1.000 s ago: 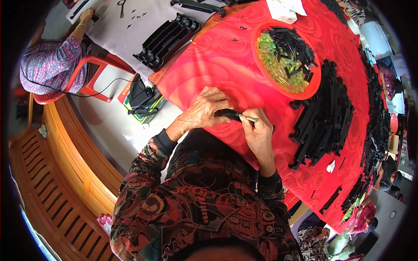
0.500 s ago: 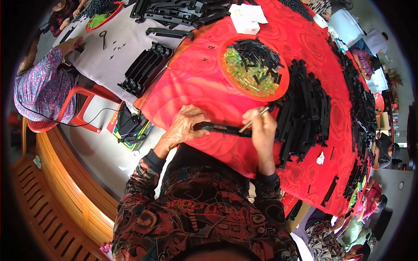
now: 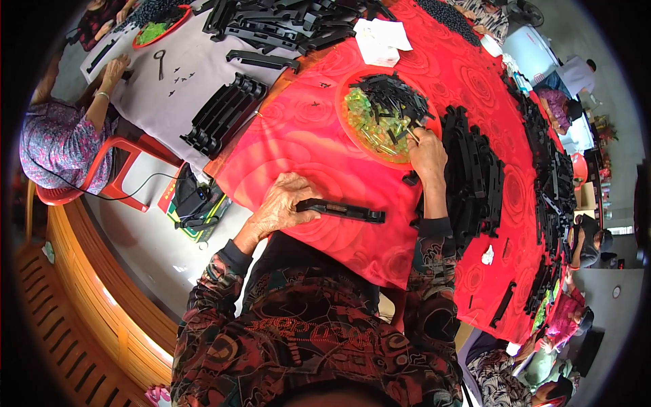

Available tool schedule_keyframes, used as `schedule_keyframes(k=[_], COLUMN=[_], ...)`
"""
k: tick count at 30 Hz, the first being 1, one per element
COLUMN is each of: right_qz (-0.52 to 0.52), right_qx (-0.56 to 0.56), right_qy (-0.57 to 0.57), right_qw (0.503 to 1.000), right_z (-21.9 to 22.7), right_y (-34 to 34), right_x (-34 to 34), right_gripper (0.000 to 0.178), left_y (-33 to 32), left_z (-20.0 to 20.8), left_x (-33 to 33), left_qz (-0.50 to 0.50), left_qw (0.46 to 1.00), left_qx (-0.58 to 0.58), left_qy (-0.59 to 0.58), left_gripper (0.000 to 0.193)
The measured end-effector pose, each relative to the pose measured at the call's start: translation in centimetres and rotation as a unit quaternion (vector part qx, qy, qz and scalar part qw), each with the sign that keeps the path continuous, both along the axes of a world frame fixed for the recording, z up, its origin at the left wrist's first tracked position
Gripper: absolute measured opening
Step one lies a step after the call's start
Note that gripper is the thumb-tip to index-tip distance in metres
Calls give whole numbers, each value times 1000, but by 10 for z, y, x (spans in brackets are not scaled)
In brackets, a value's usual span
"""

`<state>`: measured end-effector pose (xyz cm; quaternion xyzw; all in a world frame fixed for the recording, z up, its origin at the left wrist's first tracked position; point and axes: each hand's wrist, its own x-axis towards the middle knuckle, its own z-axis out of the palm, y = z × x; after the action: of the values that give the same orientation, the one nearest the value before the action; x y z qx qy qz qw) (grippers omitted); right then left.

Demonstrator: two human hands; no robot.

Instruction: The person assembles level components by inserting bubble vials into black plastic frames and pressing them into place using a metal rod.

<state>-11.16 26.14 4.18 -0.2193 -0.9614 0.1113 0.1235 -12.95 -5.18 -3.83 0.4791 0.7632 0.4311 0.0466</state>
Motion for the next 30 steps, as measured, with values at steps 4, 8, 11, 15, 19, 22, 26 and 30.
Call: schedule_keyframes(k=[4, 8, 11, 15, 19, 22, 26, 30], right_qz=[33, 67, 69, 67, 66, 88, 219, 375], right_qx=[42, 69, 63, 76, 77, 58, 36, 29], right_qy=[-37, -117, -120, -109, -61, 97, 197, 238], right_qw=[998, 988, 988, 989, 993, 990, 955, 895], right_z=[-1, -9, -17, -21, -21, -7, 18, 15], right_y=[-5, -10, -4, -5, -3, -16, -57, -97], right_x=[-16, -29, -31, -32, -31, -15, 24, 73], right_gripper=[18, 24, 23, 23, 20, 17, 17, 19], left_y=[0, 0, 1, -1, -1, 0, 0, -1], left_z=[4, 5, 3, 1, 5, 11, 26, 43], left_x=[0, 0, -1, 0, -1, 1, 4, 20], left_qz=[4, -2, -3, 0, -8, 5, 114, 132], left_qw=[1000, 1000, 1000, 1000, 1000, 999, 986, 930], left_qx=[3, -5, 2, 5, -12, 32, 120, 192], left_qy=[-7, -4, -2, 5, 18, -1, 20, -283], left_gripper=[37, 36, 36, 38, 41, 42, 32, 23])
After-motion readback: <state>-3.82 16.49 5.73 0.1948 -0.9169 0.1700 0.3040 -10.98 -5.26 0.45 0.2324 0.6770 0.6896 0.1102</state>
